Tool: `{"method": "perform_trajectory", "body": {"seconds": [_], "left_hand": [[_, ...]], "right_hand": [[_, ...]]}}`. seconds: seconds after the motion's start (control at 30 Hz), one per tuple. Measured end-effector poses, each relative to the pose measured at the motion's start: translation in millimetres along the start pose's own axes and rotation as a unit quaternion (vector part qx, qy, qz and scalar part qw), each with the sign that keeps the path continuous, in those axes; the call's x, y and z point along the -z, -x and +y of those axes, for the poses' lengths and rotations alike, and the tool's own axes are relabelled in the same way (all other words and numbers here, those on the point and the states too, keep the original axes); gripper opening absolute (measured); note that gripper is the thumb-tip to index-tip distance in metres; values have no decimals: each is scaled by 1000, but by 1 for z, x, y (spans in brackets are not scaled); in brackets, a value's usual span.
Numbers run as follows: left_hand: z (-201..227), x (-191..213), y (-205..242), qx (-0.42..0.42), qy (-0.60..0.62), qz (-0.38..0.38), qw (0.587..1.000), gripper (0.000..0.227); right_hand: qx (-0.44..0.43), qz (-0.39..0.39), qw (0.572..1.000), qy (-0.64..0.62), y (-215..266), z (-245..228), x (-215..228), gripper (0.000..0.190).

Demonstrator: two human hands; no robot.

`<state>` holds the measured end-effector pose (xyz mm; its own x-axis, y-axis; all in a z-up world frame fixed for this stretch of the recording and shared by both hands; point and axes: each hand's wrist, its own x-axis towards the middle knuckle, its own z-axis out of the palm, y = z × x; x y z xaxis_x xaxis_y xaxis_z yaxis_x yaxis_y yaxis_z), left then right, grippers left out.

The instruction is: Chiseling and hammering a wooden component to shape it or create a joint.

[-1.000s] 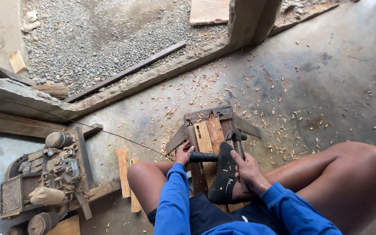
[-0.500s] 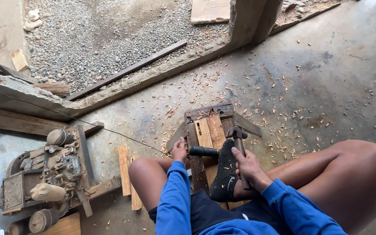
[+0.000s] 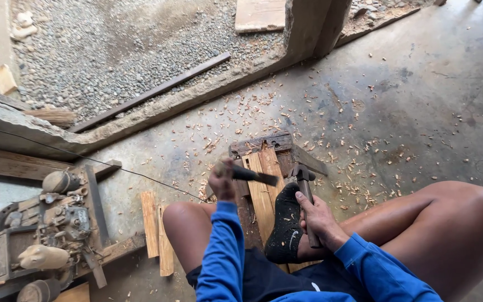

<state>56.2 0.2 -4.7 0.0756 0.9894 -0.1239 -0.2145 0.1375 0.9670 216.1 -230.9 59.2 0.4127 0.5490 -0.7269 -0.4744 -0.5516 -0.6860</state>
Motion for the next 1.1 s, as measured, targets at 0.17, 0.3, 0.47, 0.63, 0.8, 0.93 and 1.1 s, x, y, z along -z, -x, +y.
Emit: {"method": "perform_trajectory", "body": {"seconds": [0.17, 0.3, 0.47, 0.63, 0.8, 0.93, 1.1], "left_hand": [[37, -17, -51, -64, 115, -21, 991, 41], [45, -26, -73, -68, 119, -57, 989, 45], [24, -24, -82, -40, 94, -51, 993, 45], [44, -36, -76, -95, 25, -148, 984, 52], [51, -51, -67, -44, -108, -236, 965, 54], [44, -65, -53, -67, -33, -257, 963, 55], [46, -71, -50, -124, 140, -346, 919, 54]], "right_hand": [[-23, 8, 1000, 2, 1, 6, 8, 44], [-39, 11, 999, -15, -8, 5, 13, 42], [-40, 23, 999, -12, -1, 2, 11, 43], [-51, 34, 998, -1, 6, 0, 9, 43], [-62, 15, 998, -15, 7, -6, 9, 42], [-69, 20, 997, 13, 7, -9, 5, 41], [-53, 7, 998, 19, 7, -4, 1, 42]]}}
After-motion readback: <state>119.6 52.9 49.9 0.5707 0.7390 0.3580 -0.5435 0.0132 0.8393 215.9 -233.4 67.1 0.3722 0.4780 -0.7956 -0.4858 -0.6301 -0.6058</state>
